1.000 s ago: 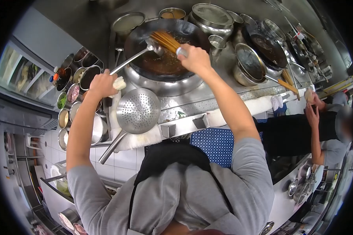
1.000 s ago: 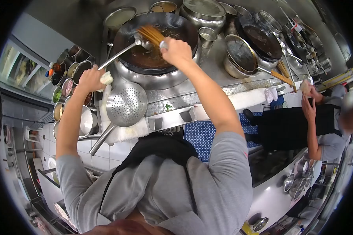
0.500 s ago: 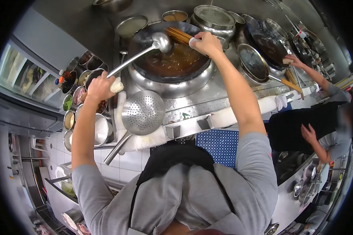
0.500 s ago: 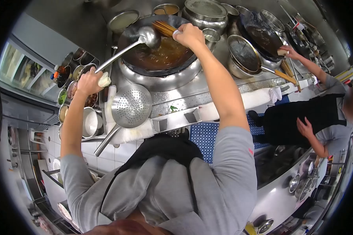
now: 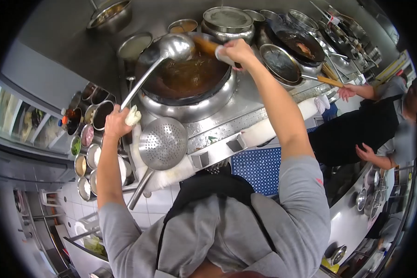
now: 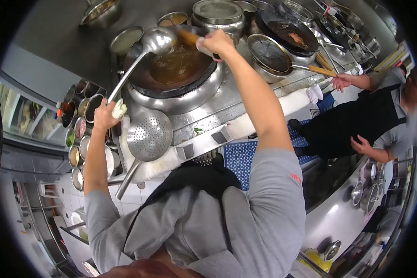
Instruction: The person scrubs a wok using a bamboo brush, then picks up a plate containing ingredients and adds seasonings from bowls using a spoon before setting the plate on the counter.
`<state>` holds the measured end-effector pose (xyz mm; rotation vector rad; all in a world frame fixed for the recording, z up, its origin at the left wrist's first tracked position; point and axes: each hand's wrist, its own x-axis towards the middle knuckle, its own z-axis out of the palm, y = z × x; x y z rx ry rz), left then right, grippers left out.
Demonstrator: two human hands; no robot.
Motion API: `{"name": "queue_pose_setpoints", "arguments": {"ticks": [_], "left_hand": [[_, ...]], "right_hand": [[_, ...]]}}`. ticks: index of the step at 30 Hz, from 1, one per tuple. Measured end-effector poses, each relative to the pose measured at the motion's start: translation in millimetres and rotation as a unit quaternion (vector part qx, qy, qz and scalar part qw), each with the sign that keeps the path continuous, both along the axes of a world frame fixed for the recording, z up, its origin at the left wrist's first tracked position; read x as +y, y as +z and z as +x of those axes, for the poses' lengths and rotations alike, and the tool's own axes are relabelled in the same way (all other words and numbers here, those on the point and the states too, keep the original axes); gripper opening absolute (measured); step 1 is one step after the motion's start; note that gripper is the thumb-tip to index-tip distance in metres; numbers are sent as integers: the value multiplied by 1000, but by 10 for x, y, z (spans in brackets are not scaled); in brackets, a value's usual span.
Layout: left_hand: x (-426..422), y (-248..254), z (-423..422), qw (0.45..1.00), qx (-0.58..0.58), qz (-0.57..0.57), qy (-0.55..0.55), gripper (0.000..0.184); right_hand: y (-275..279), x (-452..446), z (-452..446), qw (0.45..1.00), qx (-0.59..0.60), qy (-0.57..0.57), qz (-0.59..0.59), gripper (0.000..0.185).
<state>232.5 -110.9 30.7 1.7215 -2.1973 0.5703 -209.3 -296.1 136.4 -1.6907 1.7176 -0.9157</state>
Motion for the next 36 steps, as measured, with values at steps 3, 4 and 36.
{"name": "queue_pose_setpoints", "arguments": {"ticks": [3,4,36], "left_hand": [[16,16,38,999,33,-1,1,41],[-15,1,11,999,47,-6,3,41],[-147,26,-440,949,311,51,12,46]], "right_hand": [[46,59,-177,986,-132,47,90,44],[127,196,-162,988,-143,49,36,44],[108,773,141,966,179,52,-179,39]]}}
